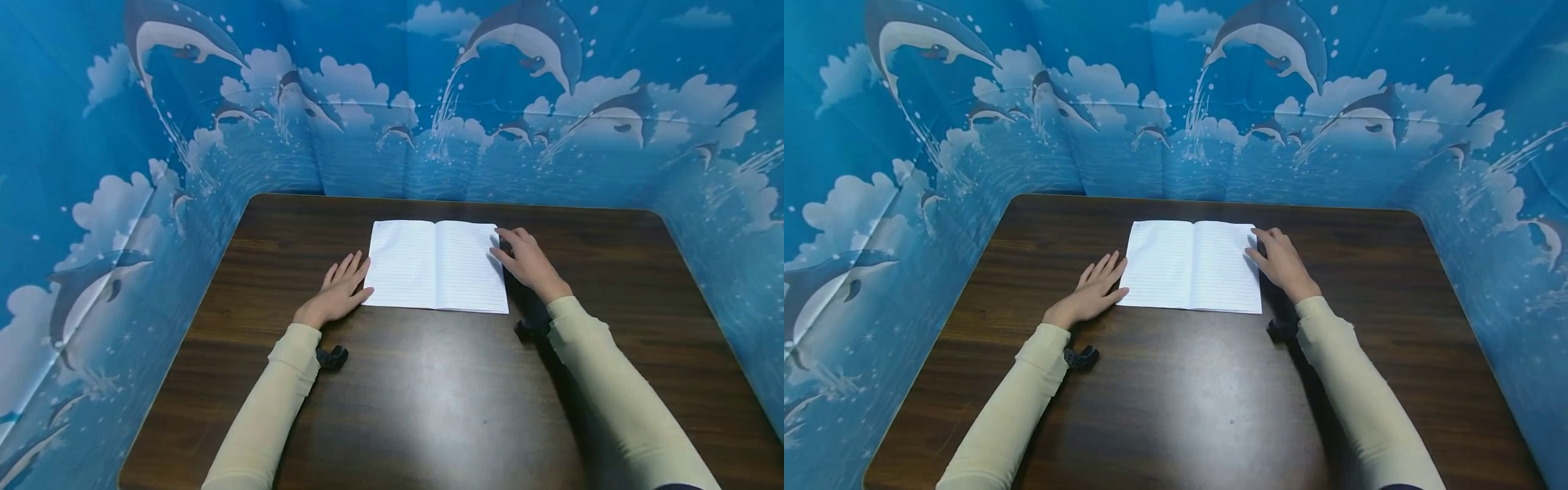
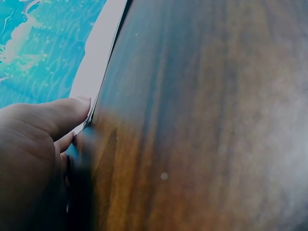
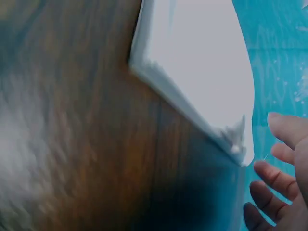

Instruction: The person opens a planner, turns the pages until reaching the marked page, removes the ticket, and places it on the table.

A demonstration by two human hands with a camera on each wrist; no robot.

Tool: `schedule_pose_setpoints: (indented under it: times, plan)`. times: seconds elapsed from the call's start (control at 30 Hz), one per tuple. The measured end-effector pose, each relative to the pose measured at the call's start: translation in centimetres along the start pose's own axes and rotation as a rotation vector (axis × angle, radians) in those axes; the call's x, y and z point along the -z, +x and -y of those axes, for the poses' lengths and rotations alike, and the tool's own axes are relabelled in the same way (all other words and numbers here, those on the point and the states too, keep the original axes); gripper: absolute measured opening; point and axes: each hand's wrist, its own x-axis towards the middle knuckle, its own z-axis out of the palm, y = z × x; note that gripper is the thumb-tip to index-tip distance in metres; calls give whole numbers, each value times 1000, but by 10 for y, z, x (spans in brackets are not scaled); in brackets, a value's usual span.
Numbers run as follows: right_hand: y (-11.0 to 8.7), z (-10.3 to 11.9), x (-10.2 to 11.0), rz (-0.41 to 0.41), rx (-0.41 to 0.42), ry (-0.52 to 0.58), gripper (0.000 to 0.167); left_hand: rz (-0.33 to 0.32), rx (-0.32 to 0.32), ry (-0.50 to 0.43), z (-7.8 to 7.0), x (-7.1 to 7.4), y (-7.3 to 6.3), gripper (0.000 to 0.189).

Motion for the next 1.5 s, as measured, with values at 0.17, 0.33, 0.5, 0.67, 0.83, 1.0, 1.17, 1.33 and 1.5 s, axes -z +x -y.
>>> schedule_pose_setpoints:
  times: [0.17,0.33,0.5,0.67,0.83,1.0,1.17,1.33,1.5]
  plan:
    - [5,-10,1,77,-46,-24,80,-4,-8,-14,-1,0,0,79]
    - [8,-10,3,158,-57,-73,84,3,15,1,1,-2,2,78]
    - [11,-3,2,164,-77,-131,77,-7,20,0,1,-1,3,78]
    - [12,5,-4,102,-61,-177,64,1,27,6,2,0,2,78]
    - [12,11,-11,10,-13,-176,54,-4,34,1,3,-1,1,78]
    - [9,15,-14,-41,35,-153,45,-9,26,-18,1,-1,-1,79]
    - [3,13,-13,-57,-14,-24,49,-12,1,-31,0,-2,-3,81]
    - [-5,9,-11,-95,-124,248,68,-15,15,-14,2,-2,-1,79]
    - [-17,7,-11,-86,-217,435,73,-7,23,14,4,-3,1,78]
